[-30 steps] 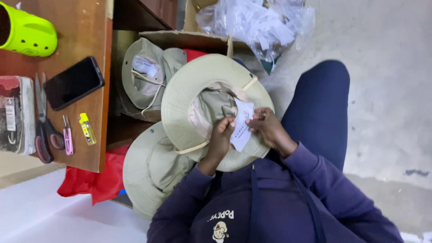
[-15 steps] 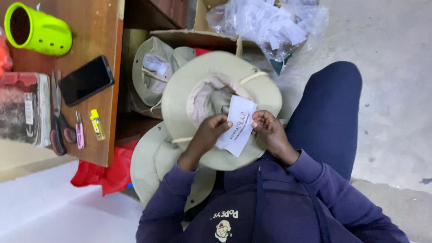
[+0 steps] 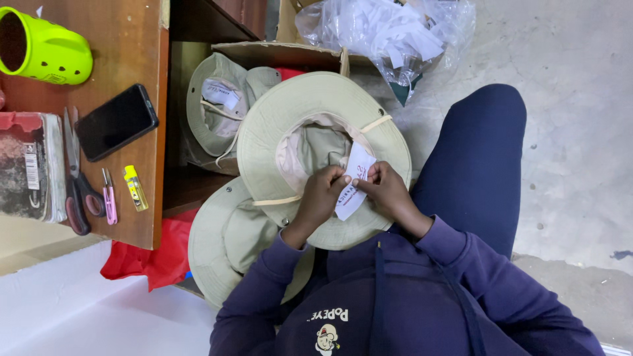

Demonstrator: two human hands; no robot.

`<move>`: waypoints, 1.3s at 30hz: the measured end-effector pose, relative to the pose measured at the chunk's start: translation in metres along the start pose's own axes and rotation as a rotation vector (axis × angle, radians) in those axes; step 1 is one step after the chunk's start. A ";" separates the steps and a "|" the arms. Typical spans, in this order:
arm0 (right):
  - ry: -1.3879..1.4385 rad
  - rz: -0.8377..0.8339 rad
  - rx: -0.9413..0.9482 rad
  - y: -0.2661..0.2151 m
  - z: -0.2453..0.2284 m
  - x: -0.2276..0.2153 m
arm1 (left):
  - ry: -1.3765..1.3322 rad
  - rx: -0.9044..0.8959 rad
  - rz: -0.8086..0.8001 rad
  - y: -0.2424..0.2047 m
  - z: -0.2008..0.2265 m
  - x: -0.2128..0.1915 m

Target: The person trims loose threads from a hat using a small tool and a lighter, then attaches a tag to the inside of the hat.

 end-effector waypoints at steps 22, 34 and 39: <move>-0.220 0.047 0.021 -0.037 -0.054 0.003 | 0.533 0.222 0.085 -0.016 0.014 0.013; -0.516 0.028 -0.058 -0.016 -0.037 0.011 | -0.245 0.316 -0.176 -0.035 0.050 0.055; -0.319 0.083 -0.040 -0.031 -0.049 -0.002 | -1.376 -0.111 0.122 -0.008 -0.088 0.010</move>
Point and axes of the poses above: each hand's wrist, its own y-axis towards the middle knuckle, its own x-axis out of the palm, z = x × y, the point moved 9 cm from there along y, towards the middle knuckle, and after that the axes turned 10 degrees about x, right-handed, at the moved point
